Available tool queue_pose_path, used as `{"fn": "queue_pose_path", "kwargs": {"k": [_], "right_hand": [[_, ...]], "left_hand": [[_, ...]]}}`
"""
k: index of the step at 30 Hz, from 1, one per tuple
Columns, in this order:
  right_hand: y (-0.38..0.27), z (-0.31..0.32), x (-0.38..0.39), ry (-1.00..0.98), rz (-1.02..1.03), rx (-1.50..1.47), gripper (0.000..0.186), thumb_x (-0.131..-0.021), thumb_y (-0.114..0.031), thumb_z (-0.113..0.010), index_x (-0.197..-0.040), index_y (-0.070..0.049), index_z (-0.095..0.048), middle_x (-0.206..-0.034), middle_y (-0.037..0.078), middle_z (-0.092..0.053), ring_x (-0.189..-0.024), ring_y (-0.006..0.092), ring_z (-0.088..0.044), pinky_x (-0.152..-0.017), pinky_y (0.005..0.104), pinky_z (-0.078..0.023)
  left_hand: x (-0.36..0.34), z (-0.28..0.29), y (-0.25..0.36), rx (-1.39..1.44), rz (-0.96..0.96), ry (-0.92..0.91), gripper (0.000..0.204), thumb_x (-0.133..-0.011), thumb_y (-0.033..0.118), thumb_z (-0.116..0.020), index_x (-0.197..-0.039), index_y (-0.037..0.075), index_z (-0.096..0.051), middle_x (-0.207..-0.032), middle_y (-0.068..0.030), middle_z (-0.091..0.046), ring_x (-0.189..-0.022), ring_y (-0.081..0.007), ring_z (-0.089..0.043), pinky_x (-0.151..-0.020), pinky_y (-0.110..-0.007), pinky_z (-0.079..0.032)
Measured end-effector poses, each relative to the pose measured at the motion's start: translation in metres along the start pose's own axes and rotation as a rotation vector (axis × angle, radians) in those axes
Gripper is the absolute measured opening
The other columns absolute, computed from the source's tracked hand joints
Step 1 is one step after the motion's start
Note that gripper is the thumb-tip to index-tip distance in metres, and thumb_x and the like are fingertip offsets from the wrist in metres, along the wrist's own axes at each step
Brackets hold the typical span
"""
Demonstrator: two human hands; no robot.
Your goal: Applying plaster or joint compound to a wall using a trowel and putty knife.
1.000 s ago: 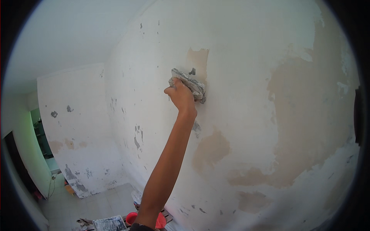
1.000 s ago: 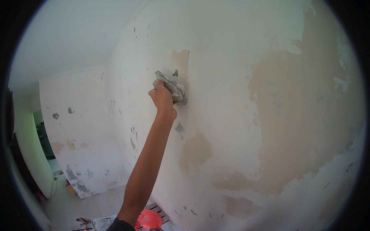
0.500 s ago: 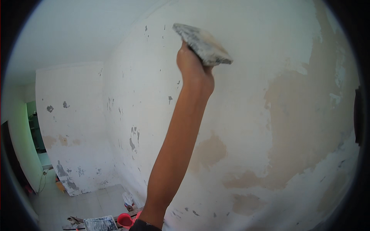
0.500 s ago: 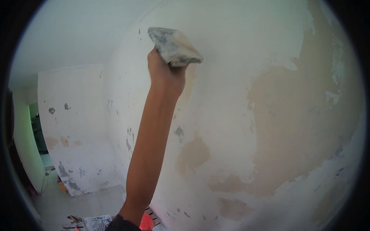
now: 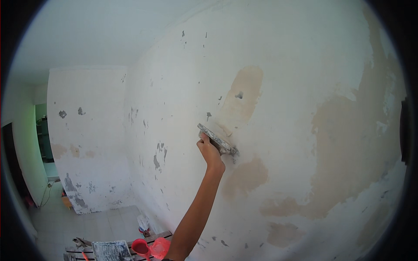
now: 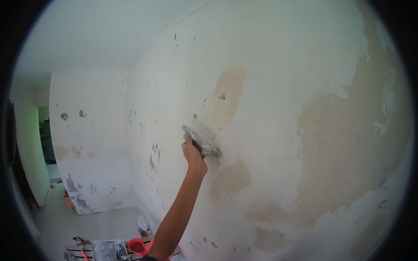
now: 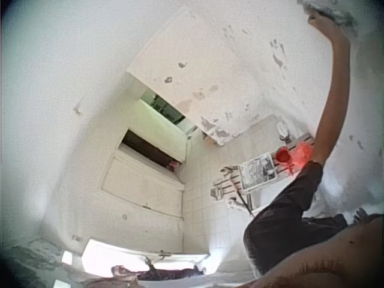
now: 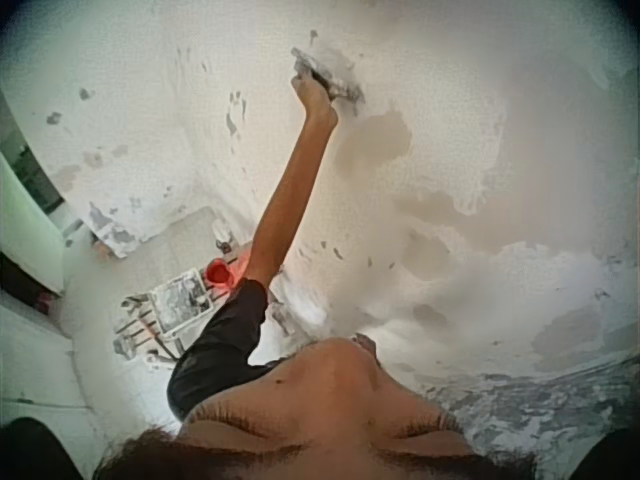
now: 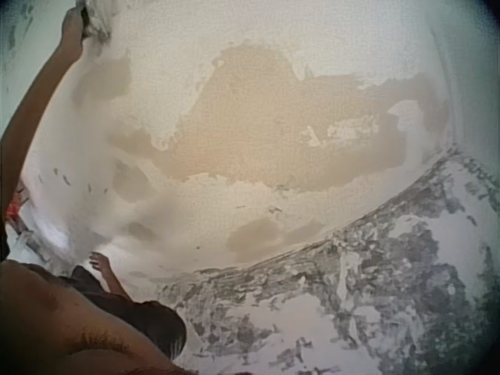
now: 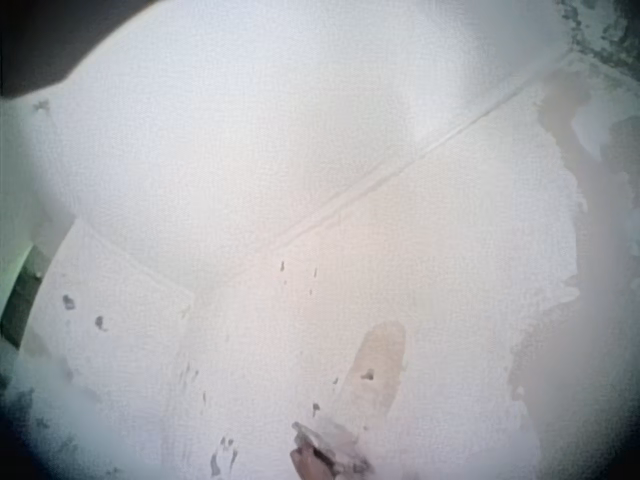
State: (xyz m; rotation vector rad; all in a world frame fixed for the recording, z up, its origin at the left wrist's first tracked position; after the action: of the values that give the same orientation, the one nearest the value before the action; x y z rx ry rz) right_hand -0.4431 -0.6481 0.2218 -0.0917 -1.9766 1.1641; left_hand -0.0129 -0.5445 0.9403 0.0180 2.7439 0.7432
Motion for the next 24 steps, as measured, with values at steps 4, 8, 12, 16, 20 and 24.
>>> {"fn": "queue_pose_path", "kwargs": {"k": [4, 8, 12, 16, 20, 24], "right_hand": [[0.002, -0.004, -0.001, 0.061, -0.035, 0.066, 0.038, -0.102, -0.032, -0.046, -0.133, -0.013, -0.059, -0.122, 0.008, -0.066, -0.098, 0.0227, -0.065, -0.085, 0.0399, -0.053], [0.006, 0.002, 0.008, 0.021, 0.044, 0.084, 0.038, -0.102, -0.031, -0.047, -0.133, -0.014, -0.059, -0.123, 0.008, -0.065, -0.097, 0.0232, -0.066, -0.085, 0.0398, -0.053], [0.011, 0.012, 0.003, 0.061, -0.038, 0.041, 0.038, -0.101, -0.032, -0.050, -0.133, -0.014, -0.059, -0.123, 0.008, -0.066, -0.097, 0.0235, -0.066, -0.085, 0.0400, -0.053], [0.005, 0.012, -0.002, 0.106, -0.039, -0.024, 0.039, -0.100, -0.034, -0.052, -0.133, -0.014, -0.060, -0.122, 0.008, -0.066, -0.096, 0.0238, -0.066, -0.085, 0.0402, -0.053], [0.008, 0.012, -0.011, 0.089, 0.043, 0.007, 0.039, -0.100, -0.035, -0.052, -0.132, -0.014, -0.059, -0.120, 0.008, -0.067, -0.095, 0.0236, -0.067, -0.083, 0.0399, -0.054], [0.019, 0.019, -0.020, 0.018, 0.025, -0.030, 0.041, -0.100, -0.036, -0.052, -0.133, -0.013, -0.059, -0.119, 0.008, -0.067, -0.095, 0.0237, -0.067, -0.083, 0.0398, -0.054]], "left_hand": [[-0.010, -0.028, -0.002, 0.010, -0.069, -0.021, 0.044, -0.106, 0.041, -0.035, -0.123, 0.001, -0.033, -0.128, -0.0143, -0.045, -0.116, -0.0224, -0.049, -0.095, -0.035, -0.045], [-0.005, -0.051, 0.009, 0.066, -0.037, -0.022, 0.045, -0.106, 0.041, -0.035, -0.123, 0.000, -0.032, -0.131, -0.0147, -0.043, -0.117, -0.0226, -0.049, -0.096, -0.036, -0.045], [-0.018, -0.087, 0.033, 0.046, -0.062, 0.005, 0.044, -0.105, 0.038, -0.035, -0.129, 0.003, -0.049, -0.120, -0.0097, -0.057, -0.105, -0.0236, -0.059, -0.084, -0.042, -0.052], [-0.004, -0.110, 0.077, 0.246, -0.066, -0.399, 0.038, -0.103, 0.031, -0.036, -0.127, 0.004, -0.050, -0.121, -0.0075, -0.058, -0.110, -0.0228, -0.056, -0.088, -0.042, -0.051], [0.013, -0.061, 0.069, 0.350, -0.066, -0.430, 0.038, -0.104, 0.032, -0.036, -0.124, 0.005, -0.054, -0.119, -0.0038, -0.058, -0.113, -0.0170, -0.056, -0.097, -0.034, -0.046], [-0.001, -0.013, 0.047, 0.170, -0.062, -0.314, 0.034, -0.103, 0.031, -0.037, -0.121, 0.008, -0.053, -0.119, -0.0029, -0.057, -0.111, -0.0154, -0.056, -0.095, -0.034, -0.047]]}}
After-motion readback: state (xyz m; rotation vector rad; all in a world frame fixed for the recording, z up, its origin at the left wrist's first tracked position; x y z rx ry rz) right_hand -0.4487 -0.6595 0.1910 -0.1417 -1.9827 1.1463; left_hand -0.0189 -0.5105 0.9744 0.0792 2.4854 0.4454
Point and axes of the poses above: each hand's wrist, its own x-axis away from the middle knuckle, its own z-axis out of the back of the hand, y = z × x, the point moved 4 cm from there along -x, towards the middle knuckle
